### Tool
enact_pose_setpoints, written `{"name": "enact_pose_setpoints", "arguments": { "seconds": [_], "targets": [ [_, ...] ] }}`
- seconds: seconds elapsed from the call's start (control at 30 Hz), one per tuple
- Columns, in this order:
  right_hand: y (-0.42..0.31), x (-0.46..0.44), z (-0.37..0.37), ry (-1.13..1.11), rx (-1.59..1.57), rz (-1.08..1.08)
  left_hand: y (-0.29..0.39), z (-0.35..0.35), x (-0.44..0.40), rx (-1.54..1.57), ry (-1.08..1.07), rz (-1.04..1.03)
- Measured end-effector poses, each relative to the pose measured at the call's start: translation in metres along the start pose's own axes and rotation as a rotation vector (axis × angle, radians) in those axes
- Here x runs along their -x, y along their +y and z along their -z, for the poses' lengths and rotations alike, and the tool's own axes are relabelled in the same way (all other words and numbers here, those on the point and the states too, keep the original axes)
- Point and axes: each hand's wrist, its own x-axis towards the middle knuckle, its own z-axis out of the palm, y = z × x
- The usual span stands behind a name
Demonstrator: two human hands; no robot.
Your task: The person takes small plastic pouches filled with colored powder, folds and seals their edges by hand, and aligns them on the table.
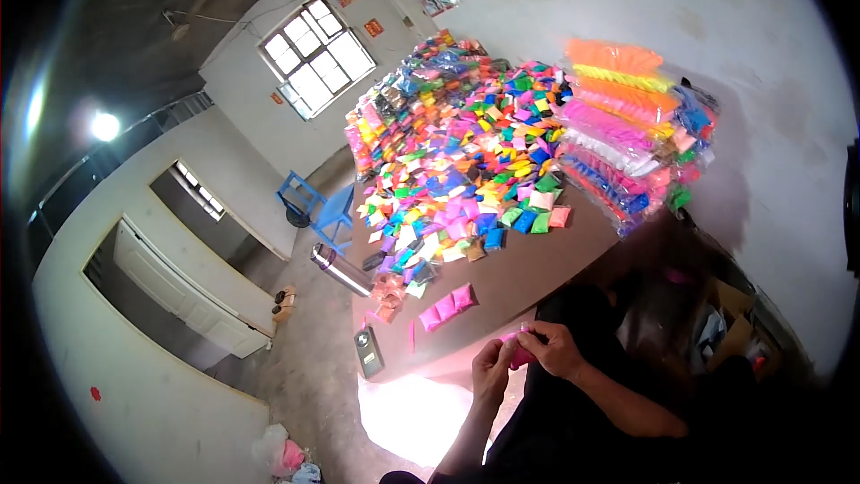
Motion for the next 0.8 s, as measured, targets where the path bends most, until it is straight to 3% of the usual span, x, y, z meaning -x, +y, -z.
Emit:
{"name": "enact_pose_setpoints", "arguments": {
  "seconds": [0.2,0.27,0.47,0.6,0.7,0.8],
  "targets": [
    [0.011,0.002,0.005,-0.002,-0.031,-0.097,-0.002,-0.009,-0.008,0.001,-0.004,-0.014],
    [0.018,0.002,0.003,0.064,-0.173,-0.090,-0.011,-0.008,-0.012,-0.030,0.003,-0.004],
    [0.028,0.008,0.004,0.025,0.044,-0.083,-0.020,-0.011,-0.004,0.021,0.169,0.067],
    [0.035,0.009,-0.010,-0.021,-0.072,-0.089,-0.020,-0.003,0.004,0.038,0.193,0.051],
    [0.044,0.006,-0.025,-0.060,-0.118,-0.059,-0.004,0.002,0.013,-0.203,0.343,0.121],
    [0.047,0.003,-0.037,-0.112,-0.119,-0.054,0.000,0.009,0.018,-0.243,0.380,0.206]
  ]
}}
